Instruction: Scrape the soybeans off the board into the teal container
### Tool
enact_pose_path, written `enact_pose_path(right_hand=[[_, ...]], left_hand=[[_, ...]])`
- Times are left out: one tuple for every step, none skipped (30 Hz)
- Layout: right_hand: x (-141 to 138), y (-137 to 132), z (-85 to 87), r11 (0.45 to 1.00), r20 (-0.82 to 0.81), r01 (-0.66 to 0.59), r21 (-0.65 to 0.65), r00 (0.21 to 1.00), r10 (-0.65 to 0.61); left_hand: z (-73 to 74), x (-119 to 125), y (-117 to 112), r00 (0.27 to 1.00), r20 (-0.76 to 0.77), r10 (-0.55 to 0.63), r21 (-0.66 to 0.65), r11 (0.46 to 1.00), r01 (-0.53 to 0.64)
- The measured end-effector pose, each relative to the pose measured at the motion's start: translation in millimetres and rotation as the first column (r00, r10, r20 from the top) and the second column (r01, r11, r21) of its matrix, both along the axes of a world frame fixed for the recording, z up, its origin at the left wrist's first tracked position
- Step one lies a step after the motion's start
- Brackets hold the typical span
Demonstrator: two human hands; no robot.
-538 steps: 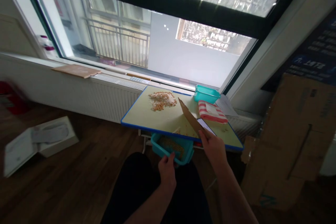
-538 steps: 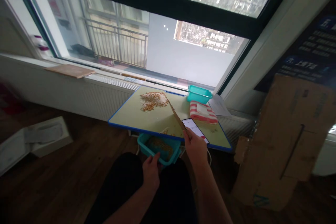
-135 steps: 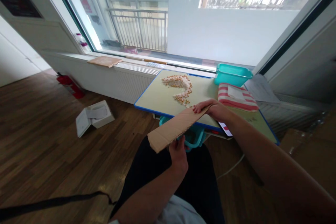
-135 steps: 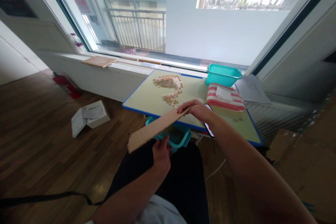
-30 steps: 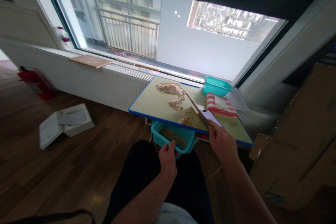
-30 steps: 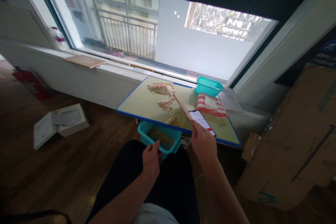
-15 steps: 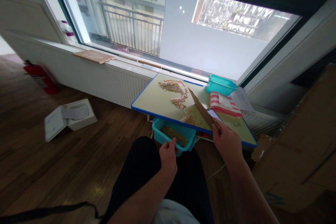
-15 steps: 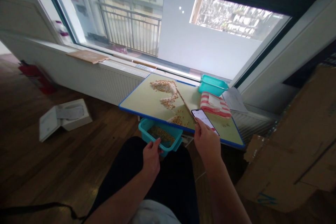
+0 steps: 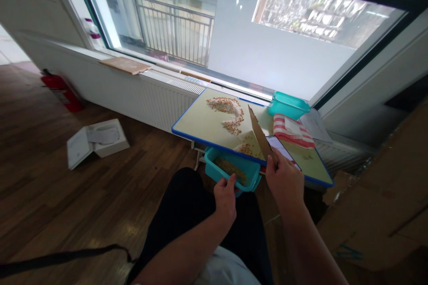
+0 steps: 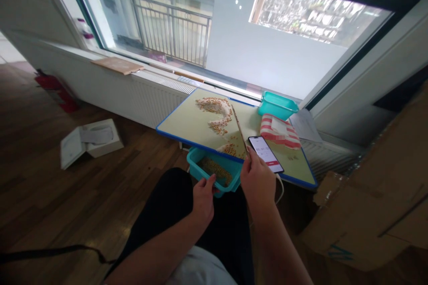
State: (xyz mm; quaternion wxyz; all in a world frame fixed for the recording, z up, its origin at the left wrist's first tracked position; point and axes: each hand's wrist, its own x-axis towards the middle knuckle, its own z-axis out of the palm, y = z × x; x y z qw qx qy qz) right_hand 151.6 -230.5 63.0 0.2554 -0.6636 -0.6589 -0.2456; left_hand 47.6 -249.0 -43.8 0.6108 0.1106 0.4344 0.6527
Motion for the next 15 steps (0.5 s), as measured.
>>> enact_pose_path(right_hand=[[-2.5, 0.0, 0.9, 1.000, 0.002, -0.002, -0.004, 1.000, 0.002], [-4.7, 0.2, 1.5, 1.000, 0.006, -0.007, -0.003, 1.000, 0.007], [-6.8, 0.4, 1.7, 1.000, 0.011, -0.012, 0.000, 1.000, 0.012], [-8.7, 0.7, 1.7, 1.000, 0.014, -0.019, 0.006, 1.000, 0.019], [-10.5, 0.9, 1.6, 1.000, 0.017, -0.026, 0.012, 1.000, 0.025], [-12.3, 1.0, 1.5, 0.999, 0.021, -0.033, 0.013, 0.999, 0.033], [-14.0, 1.0, 1.5, 0.999, 0.025, -0.041, 0.010, 0.999, 0.041], [-15.7, 0.8, 1.6, 0.999, 0.029, -0.050, 0.002, 0.998, 0.050], [-17.4, 0.4, 2.0, 0.998, 0.030, -0.060, -0.009, 0.998, 0.060], [-19.1, -0.2, 2.6, 0.997, 0.030, -0.069, -0.020, 0.997, 0.069], [-20.9, -1.1, 3.3, 0.997, 0.028, -0.076, -0.030, 0.997, 0.076], [-22.7, -2.1, 4.1, 0.996, 0.024, -0.083, -0.039, 0.996, 0.084], [-24.7, -3.2, 4.9, 0.995, 0.021, -0.091, -0.047, 0.996, 0.092], [-26.8, -4.4, 5.7, 0.993, 0.020, -0.105, -0.057, 0.994, 0.106], [-29.0, -5.5, 6.4, 0.991, 0.019, -0.119, -0.064, 0.993, 0.120]], left_hand=[[-0.5, 1.5, -0.2, 1.000, 0.004, -0.009, 0.007, 1.000, 0.009], [-1.6, 2.7, 0.0, 1.000, 0.006, -0.019, 0.013, 1.000, 0.018], [-3.2, 3.8, 0.5, 1.000, 0.007, -0.026, 0.018, 0.999, 0.026], [-5.3, 4.6, 1.3, 0.999, 0.006, -0.033, 0.025, 0.999, 0.032], [-7.7, 5.3, 2.2, 0.999, 0.006, -0.038, 0.034, 0.999, 0.038], [-10.1, 5.8, 3.3, 0.999, 0.005, -0.039, 0.041, 0.998, 0.039], [-12.4, 6.2, 4.4, 0.999, 0.003, -0.039, 0.048, 0.998, 0.039], [-14.4, 6.5, 5.5, 0.999, 0.002, -0.037, 0.054, 0.998, 0.036], [-15.8, 6.5, 6.6, 0.999, 0.001, -0.033, 0.059, 0.998, 0.033], [-16.8, 6.4, 7.7, 1.000, 0.003, -0.030, 0.064, 0.998, 0.029], [-17.3, 6.1, 8.9, 1.000, 0.008, -0.027, 0.068, 0.997, 0.027], [-17.4, 5.6, 10.1, 1.000, 0.016, -0.027, 0.073, 0.997, 0.026], [-17.2, 5.0, 11.3, 0.999, 0.026, -0.026, 0.076, 0.997, 0.024], [-16.8, 4.2, 12.7, 0.999, 0.033, -0.021, 0.074, 0.997, 0.018], [-16.5, 3.4, 14.2, 0.999, 0.036, -0.011, 0.067, 0.998, 0.009]])
